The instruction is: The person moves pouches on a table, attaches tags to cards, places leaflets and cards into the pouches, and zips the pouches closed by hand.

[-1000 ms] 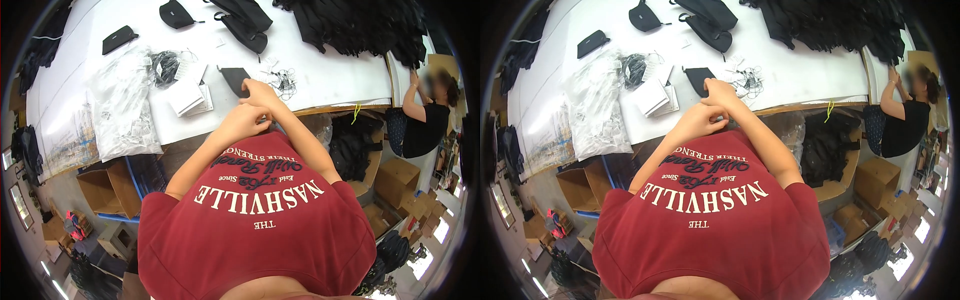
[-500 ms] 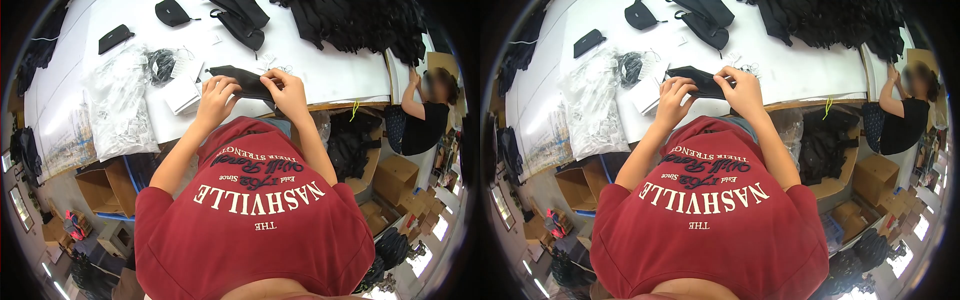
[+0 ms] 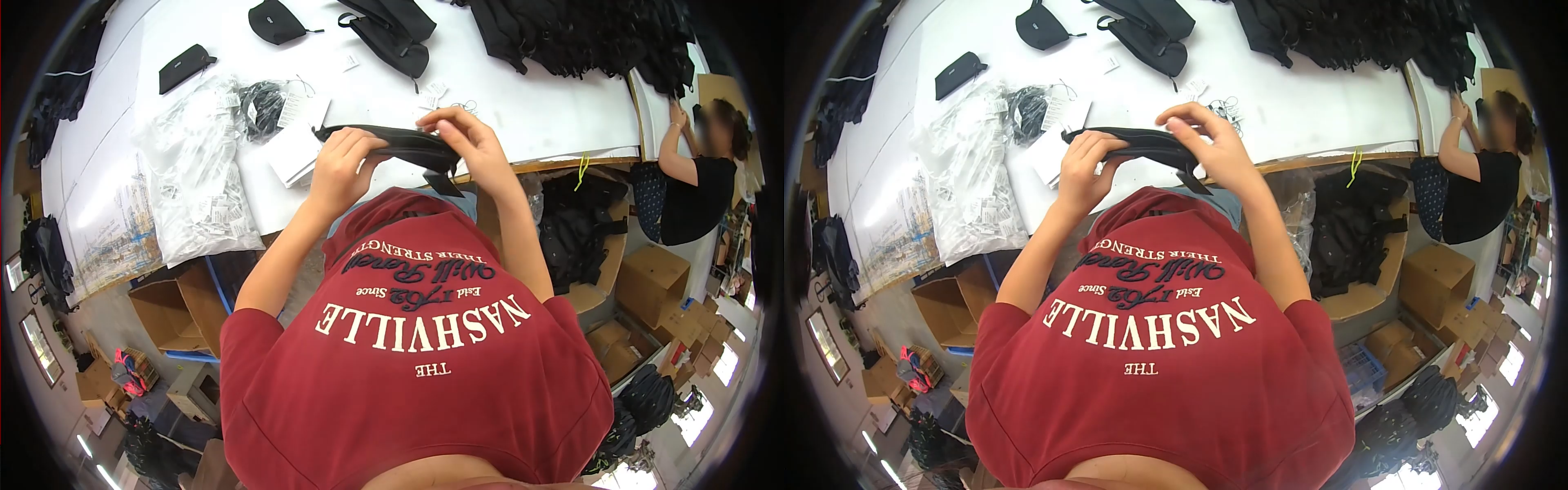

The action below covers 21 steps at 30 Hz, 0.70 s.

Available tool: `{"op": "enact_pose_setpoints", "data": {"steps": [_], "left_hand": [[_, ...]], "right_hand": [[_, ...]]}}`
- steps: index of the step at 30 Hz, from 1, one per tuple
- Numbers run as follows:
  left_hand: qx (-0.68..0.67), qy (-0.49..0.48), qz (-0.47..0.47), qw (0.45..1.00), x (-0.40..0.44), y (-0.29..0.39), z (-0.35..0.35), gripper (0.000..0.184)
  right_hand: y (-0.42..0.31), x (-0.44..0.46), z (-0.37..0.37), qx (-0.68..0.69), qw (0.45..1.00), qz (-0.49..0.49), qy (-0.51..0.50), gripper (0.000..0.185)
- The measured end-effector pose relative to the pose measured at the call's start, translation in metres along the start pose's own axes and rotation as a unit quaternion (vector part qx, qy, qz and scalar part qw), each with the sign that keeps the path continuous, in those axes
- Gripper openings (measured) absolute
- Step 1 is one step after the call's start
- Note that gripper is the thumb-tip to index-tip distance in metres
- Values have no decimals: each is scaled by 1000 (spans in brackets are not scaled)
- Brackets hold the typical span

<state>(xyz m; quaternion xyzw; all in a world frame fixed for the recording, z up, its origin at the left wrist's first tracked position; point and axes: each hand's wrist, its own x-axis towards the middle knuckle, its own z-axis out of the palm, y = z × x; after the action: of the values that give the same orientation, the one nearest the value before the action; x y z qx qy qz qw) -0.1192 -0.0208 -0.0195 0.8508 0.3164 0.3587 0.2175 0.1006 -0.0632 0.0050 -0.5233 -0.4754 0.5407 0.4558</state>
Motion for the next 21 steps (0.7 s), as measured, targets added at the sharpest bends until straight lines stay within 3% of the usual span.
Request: {"op": "enact_pose_setpoints", "data": {"steps": [4, 5, 6, 9, 12, 13, 16, 20, 21], "left_hand": [[-88, -29, -148, 985, -13, -6, -1, 18], [-96, -39, -173, 979, -17, -8, -1, 22], [-112, -46, -194, 973, -21, -8, -1, 22], [-159, -59, -269, 948, -27, -8, -2, 22], [-211, -42, -341, 915, -32, -11, 0, 23], [-232, -31, -347, 908, -34, -17, 2, 23], [-225, -49, -363, 903, -38, -29, -3, 26], [-190, -104, -363, 906, -36, -34, -20, 26], [-193, -112, -363, 905, -36, -34, -24, 26]], "right_hand": [[48, -10, -37, 12, 990, 86, -113, 49], [41, -20, -38, 26, 983, 70, -166, 68], [30, -25, -32, -56, 978, 95, -179, 79], [48, -32, -21, -127, 969, 143, -154, 74], [88, -27, -24, -65, 980, 135, -131, 70], [89, -33, -19, -14, 986, 166, -24, 62], [69, -33, -23, 118, 985, 110, 51, 45], [32, -31, -51, -79, 993, 84, 26, 59], [24, -27, -58, -104, 990, 73, 53, 54]]}}
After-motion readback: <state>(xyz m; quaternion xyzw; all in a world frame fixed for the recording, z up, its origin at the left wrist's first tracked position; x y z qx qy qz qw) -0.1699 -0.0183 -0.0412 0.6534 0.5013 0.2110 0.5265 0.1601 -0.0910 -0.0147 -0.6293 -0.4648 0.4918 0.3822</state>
